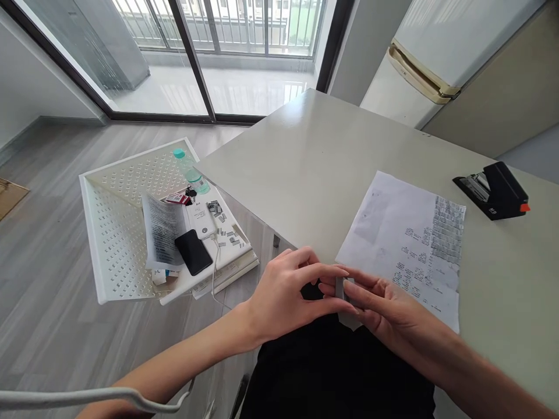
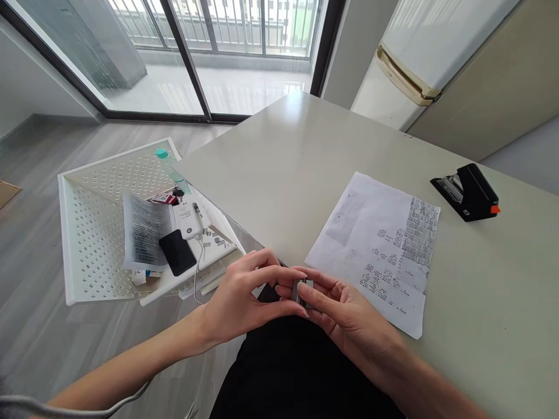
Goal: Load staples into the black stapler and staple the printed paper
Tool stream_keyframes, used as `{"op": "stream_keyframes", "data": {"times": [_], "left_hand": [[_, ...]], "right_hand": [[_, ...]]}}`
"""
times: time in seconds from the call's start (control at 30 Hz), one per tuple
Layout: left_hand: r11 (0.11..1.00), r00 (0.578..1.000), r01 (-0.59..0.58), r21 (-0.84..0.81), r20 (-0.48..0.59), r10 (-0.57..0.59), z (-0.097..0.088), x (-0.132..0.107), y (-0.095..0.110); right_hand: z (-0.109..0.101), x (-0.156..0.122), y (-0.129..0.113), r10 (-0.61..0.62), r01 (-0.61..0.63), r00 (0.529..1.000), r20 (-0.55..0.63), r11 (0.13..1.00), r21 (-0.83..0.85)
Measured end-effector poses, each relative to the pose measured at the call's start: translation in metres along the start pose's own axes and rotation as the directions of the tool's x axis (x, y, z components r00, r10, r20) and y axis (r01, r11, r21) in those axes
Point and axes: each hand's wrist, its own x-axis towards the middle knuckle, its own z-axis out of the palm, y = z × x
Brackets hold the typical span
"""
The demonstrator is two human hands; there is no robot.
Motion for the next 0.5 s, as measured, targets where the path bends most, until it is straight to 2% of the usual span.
{"op": "stream_keyframes", "data": {"times": [0.17,0.5], "left_hand": [[0.999,0.999,-0.005,0.039,0.049,0.004,-0.0029,-0.0021,-0.0001],[0.995,0.998,-0.041,0.09,0.042,0.037,-0.001,0.0024,0.0039]], "right_hand": [[0.0011,-0.0012,0.0014,0.017,-0.018,0.999,-0.033,1.0,-0.022],[-0.0015,-0.0052,-0.003,0.03,-0.028,0.997,-0.065,0.999,0.031]]}}
